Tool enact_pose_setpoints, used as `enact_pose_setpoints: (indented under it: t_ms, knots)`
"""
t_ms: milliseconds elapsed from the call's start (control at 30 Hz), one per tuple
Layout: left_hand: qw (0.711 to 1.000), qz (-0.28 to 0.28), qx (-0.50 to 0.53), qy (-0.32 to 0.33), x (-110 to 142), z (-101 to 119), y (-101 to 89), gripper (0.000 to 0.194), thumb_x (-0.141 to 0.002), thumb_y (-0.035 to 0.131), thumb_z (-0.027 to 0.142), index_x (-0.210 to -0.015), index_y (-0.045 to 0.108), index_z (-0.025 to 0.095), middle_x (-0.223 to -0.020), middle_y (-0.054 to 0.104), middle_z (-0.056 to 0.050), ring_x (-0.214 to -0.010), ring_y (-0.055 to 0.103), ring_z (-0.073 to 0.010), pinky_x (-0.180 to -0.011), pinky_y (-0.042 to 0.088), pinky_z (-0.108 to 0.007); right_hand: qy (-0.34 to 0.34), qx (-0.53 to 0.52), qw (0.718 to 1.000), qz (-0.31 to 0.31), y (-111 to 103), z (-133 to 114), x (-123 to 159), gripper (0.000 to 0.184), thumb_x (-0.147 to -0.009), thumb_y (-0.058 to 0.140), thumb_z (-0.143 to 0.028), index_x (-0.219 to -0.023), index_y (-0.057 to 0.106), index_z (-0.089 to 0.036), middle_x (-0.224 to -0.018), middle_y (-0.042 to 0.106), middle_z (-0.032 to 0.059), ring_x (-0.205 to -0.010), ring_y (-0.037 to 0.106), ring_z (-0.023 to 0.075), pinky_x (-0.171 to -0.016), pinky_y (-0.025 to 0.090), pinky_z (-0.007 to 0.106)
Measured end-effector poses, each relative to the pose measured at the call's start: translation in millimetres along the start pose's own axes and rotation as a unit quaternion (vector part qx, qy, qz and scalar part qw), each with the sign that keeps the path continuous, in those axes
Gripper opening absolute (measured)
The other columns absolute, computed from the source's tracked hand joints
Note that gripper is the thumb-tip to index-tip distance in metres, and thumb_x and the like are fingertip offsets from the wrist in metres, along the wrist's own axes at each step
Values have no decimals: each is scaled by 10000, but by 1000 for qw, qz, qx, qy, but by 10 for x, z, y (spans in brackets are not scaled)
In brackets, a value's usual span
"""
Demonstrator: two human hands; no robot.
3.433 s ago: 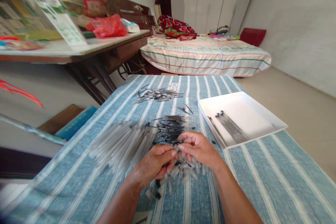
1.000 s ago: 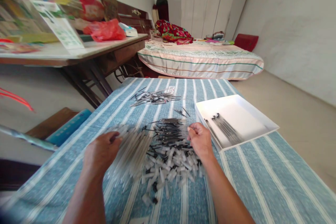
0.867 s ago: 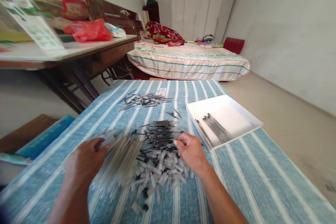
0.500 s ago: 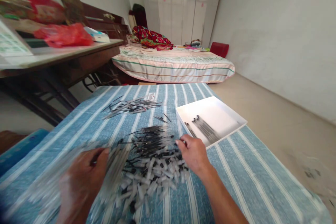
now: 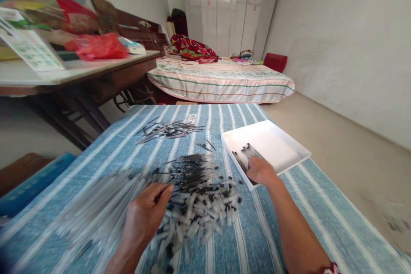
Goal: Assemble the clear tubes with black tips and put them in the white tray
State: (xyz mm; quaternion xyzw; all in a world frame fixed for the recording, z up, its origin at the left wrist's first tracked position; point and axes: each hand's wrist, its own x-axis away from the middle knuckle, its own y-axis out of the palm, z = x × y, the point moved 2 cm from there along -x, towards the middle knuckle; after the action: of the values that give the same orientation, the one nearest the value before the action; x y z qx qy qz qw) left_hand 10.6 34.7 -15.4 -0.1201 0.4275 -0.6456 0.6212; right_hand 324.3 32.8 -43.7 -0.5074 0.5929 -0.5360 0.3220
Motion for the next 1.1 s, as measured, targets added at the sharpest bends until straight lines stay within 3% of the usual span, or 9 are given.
enact_pose_setpoints:
  t_ms: [233,367,433,533,633,700,900,1000,1100]
  knots:
    - [999,-15,44,-26,20,40,44,217,-775,516,326,-638,607,184,-623,584,-13,-613,556,-149,-627,405,-243,13,-62,995,77,-92,48,93,135,-662,503,-191,-605,625,-185,-612,613,44,-615,571,192,-525,369,264]
    - [979,-53,161,-110,52,100,105,207,-752,544,350,-684,636,177,-626,611,-13,-610,565,-157,-575,422,-242,-24,-149,982,113,-210,-245,387,168,-748,447,-263,-636,553,-197,-587,551,-13,-576,525,138,-536,378,226]
    - [945,-74,265,-176,83,164,136,229,-753,547,365,-776,648,160,-676,643,-28,-621,585,-164,-533,434,-239,-99,-312,940,91,-200,-535,601,149,-732,493,-283,-615,512,-193,-548,487,-34,-524,462,117,-501,355,213]
    - [851,-93,451,-253,128,281,174,317,-752,571,375,-949,622,133,-819,683,-76,-724,635,-194,-590,487,-267,-155,-438,886,8,-54,-1006,898,145,-701,497,-221,-566,457,-191,-513,406,-54,-488,382,91,-463,305,194]
    - [737,-78,598,-306,147,332,202,273,-737,611,334,-904,612,117,-827,693,-100,-764,653,-201,-725,509,-317,-169,-499,849,-41,143,-1358,1062,158,-672,487,-168,-531,417,-186,-510,391,-58,-489,357,79,-457,285,186]
    - [691,-40,642,-330,140,313,208,181,-731,627,268,-824,603,115,-775,692,-92,-721,656,-182,-734,514,-310,-151,-539,827,-57,253,-1485,1097,169,-686,493,-188,-539,409,-189,-484,385,-67,-453,350,72,-432,278,181]
    - [664,21,668,-335,90,263,131,115,-765,593,204,-847,575,125,-643,600,-7,-490,555,-94,-482,504,-229,-78,-580,790,-184,545,-1690,1179,432,-804,417,-546,-553,421,-195,-357,426,-67,-267,321,57,-301,225,170]
    - [644,20,690,-330,64,247,74,79,-784,564,198,-821,556,128,-571,499,43,-375,401,-31,-343,376,-139,-71,-596,778,-185,684,-1804,1250,522,-789,346,-655,-533,390,-202,-319,378,-73,-241,277,51,-273,169,169]
    - [632,27,695,-342,37,217,17,73,-817,505,170,-774,536,120,-539,441,52,-336,313,-10,-287,253,-102,-85,-588,792,-145,739,-1886,1293,510,-810,321,-632,-537,380,-206,-325,341,-77,-261,269,54,-295,189,180]
